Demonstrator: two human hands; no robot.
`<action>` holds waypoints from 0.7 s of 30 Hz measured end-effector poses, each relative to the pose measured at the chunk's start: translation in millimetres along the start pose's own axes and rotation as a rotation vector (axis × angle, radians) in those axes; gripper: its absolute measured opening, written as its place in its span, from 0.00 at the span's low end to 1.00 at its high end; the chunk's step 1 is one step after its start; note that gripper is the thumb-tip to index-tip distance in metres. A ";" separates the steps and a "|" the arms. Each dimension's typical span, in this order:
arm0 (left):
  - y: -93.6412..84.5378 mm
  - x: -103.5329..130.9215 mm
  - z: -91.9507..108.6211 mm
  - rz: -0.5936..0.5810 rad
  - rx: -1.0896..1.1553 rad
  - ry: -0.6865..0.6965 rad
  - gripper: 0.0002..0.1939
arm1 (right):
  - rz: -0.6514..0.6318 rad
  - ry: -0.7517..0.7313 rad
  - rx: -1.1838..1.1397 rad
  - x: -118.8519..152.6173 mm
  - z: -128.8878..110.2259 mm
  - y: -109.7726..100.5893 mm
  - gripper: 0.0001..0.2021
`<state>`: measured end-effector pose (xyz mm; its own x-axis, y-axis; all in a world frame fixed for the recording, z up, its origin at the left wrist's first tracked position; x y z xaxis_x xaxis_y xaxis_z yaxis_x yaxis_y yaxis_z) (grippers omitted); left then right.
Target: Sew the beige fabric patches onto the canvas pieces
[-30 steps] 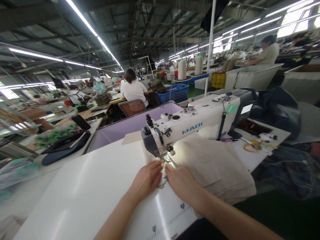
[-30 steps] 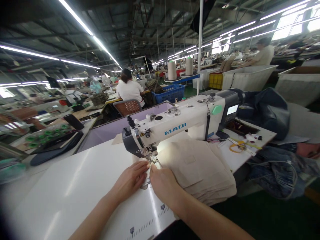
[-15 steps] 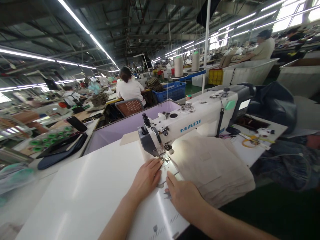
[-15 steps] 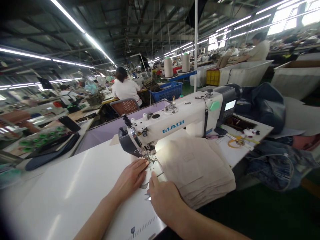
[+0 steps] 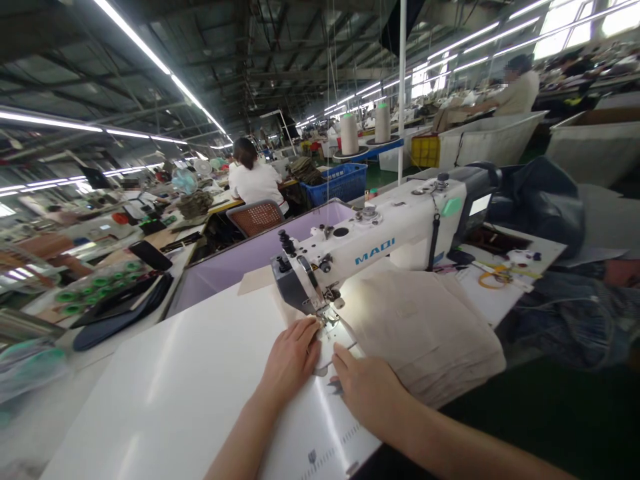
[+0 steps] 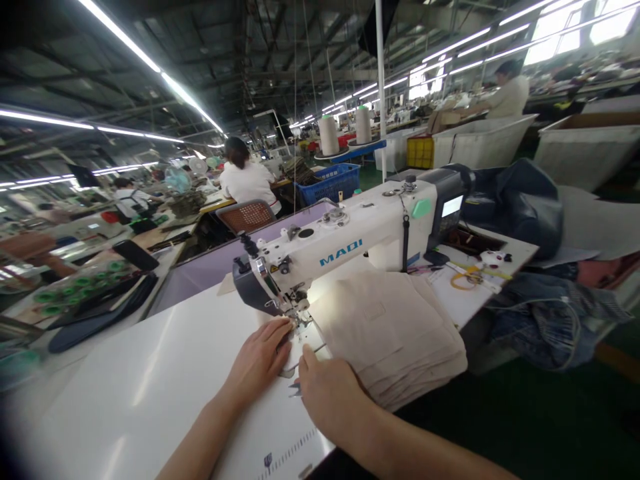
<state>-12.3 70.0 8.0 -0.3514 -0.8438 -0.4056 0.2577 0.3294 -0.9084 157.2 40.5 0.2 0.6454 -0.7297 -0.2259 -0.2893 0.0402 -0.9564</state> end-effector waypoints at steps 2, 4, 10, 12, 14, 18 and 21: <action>-6.9 3.0 10.7 -0.028 0.008 -0.016 0.15 | 0.006 0.025 -0.024 1.6 3.6 -6.3 0.11; -13.3 7.8 26.5 -0.076 0.044 0.008 0.13 | 0.028 0.057 -0.025 4.0 8.2 -11.7 0.13; -15.0 25.4 59.2 -0.110 -0.002 0.111 0.23 | 0.009 0.017 -0.022 7.7 16.0 -15.8 0.18; -12.8 28.2 59.0 -0.088 -0.042 0.130 0.21 | -0.022 0.003 -0.007 7.3 16.8 -13.8 0.16; -11.5 29.7 57.0 -0.064 -0.073 0.159 0.20 | -0.036 -0.007 0.000 6.9 17.1 -11.5 0.16; -11.6 31.7 54.4 -0.025 -0.094 0.195 0.21 | -0.014 -0.002 0.018 5.9 17.6 -8.7 0.16; -12.5 33.4 54.5 0.002 -0.088 0.212 0.22 | -0.010 -0.001 0.025 5.3 17.4 -8.8 0.15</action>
<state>21.8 14.6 11.3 -0.5344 -0.7386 -0.4110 0.1817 0.3745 -0.9092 175.5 48.1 4.2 0.6491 -0.7292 -0.2166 -0.2650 0.0501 -0.9629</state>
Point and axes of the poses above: each hand's wrist, its own x-axis away from the middle knuckle, its own y-axis out of the palm, z = x × y, the point moved 3 cm from there along -x, towards the middle knuckle, and after that the axes turned 10 degrees about z, right-handed, at the moved point
